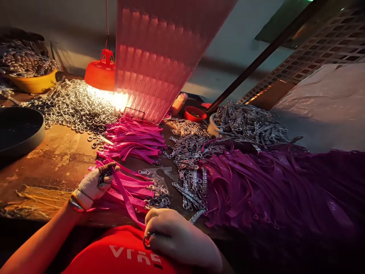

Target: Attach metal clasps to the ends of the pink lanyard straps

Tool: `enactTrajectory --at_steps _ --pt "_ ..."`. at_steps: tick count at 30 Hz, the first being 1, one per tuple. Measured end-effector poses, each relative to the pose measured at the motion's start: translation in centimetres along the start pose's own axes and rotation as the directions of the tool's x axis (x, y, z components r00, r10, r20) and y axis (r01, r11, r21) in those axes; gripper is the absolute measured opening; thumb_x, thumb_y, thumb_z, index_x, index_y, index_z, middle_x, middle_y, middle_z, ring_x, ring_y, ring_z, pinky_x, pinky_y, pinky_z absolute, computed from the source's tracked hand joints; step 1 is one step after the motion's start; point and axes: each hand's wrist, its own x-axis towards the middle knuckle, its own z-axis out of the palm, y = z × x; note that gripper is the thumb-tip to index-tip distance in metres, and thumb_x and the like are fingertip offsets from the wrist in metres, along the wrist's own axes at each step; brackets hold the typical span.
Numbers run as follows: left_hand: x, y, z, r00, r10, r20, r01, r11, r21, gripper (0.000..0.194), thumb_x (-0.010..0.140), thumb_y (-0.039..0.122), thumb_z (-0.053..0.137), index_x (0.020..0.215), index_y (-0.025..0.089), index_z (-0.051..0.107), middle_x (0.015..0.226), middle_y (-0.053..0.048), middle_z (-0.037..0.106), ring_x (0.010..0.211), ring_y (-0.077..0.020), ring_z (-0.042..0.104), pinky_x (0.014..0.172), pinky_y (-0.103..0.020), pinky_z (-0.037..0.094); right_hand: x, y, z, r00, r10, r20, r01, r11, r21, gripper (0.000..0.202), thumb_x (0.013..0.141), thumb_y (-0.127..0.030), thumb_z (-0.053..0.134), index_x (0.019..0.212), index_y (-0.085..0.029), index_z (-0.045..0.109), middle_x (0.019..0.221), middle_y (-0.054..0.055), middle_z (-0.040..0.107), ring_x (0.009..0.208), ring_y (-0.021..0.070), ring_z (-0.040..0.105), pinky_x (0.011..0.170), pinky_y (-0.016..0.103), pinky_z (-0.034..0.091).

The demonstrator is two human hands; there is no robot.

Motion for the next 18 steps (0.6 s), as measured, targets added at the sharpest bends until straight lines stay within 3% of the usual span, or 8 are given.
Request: enactTrajectory --at_steps 3,6,9,12,15,18 --pt "-0.3 1.7 0.3 0.998 0.057 -0.023 -0.056 0.998 0.039 0.03 0.096 0.008 0.037 0.098 0.007 0.067 0.048 0.005 0.042 0.032 -0.0047 0.028 0.029 -0.011 0.022 0.6 0.8 1.2 1.0 -0.01 0.03 0.011 1.0 -0.02 0.013 0.088 -0.018 0.067 0.085 -0.023 0.079 0.089 0.002 0.072 0.086 0.0165 0.066 0.079 0.024 0.049" --pt "-1.2 2.1 1.4 0.991 0.134 0.007 -0.132 0.971 0.199 0.017 0.092 0.012 0.051 0.083 0.009 0.066 0.053 0.001 0.051 0.035 -0.0044 0.034 0.03 -0.012 0.023 2.2 0.8 2.1 0.996 -0.077 -0.042 0.077 0.997 0.001 0.013 0.09 -0.023 0.065 0.085 -0.022 0.078 0.097 0.004 0.074 0.087 0.0173 0.067 0.08 0.026 0.05" --pt "-2.5 1.1 3.0 0.988 0.124 0.087 -0.15 0.877 0.456 0.02 0.088 0.027 0.066 0.075 0.012 0.064 0.055 0.001 0.055 0.035 -0.0044 0.035 0.031 -0.015 0.023 4.4 0.8 2.1 0.954 -0.037 -0.298 0.038 0.999 -0.003 0.018 0.096 -0.023 0.059 0.097 -0.024 0.076 0.099 0.002 0.076 0.089 0.0176 0.069 0.083 0.026 0.049" --pt "-3.3 -0.6 3.7 0.989 0.095 0.11 -0.142 0.801 0.582 0.029 0.087 0.042 0.067 0.077 0.015 0.063 0.055 0.002 0.054 0.035 -0.0049 0.035 0.033 -0.016 0.022 6.3 1.3 1.7 0.849 -0.005 -0.529 -0.039 0.997 -0.071 0.022 0.097 -0.022 0.057 0.114 -0.025 0.071 0.112 0.004 0.076 0.102 0.0198 0.069 0.091 0.029 0.048" --pt "-3.1 -2.0 3.3 0.992 0.064 0.113 -0.123 0.744 0.656 0.031 0.089 0.048 0.062 0.082 0.017 0.062 0.055 0.003 0.053 0.038 -0.0065 0.036 0.034 -0.017 0.022 7.4 1.8 1.3 0.816 -0.05 -0.575 -0.089 0.974 -0.211 0.023 0.097 -0.018 0.056 0.115 -0.024 0.069 0.112 0.005 0.075 0.103 0.0194 0.068 0.091 0.029 0.047" --pt "-2.6 -2.8 2.5 0.991 0.034 0.126 -0.112 0.712 0.693 0.031 0.088 0.047 0.061 0.077 0.018 0.059 0.055 0.004 0.051 0.041 -0.0073 0.037 0.039 -0.017 0.026 7.6 1.8 1.3 0.839 -0.055 -0.541 -0.192 0.9 -0.391 0.019 0.098 -0.017 0.052 0.107 -0.022 0.069 0.097 0.004 0.075 0.09 0.0179 0.068 0.079 0.027 0.044"
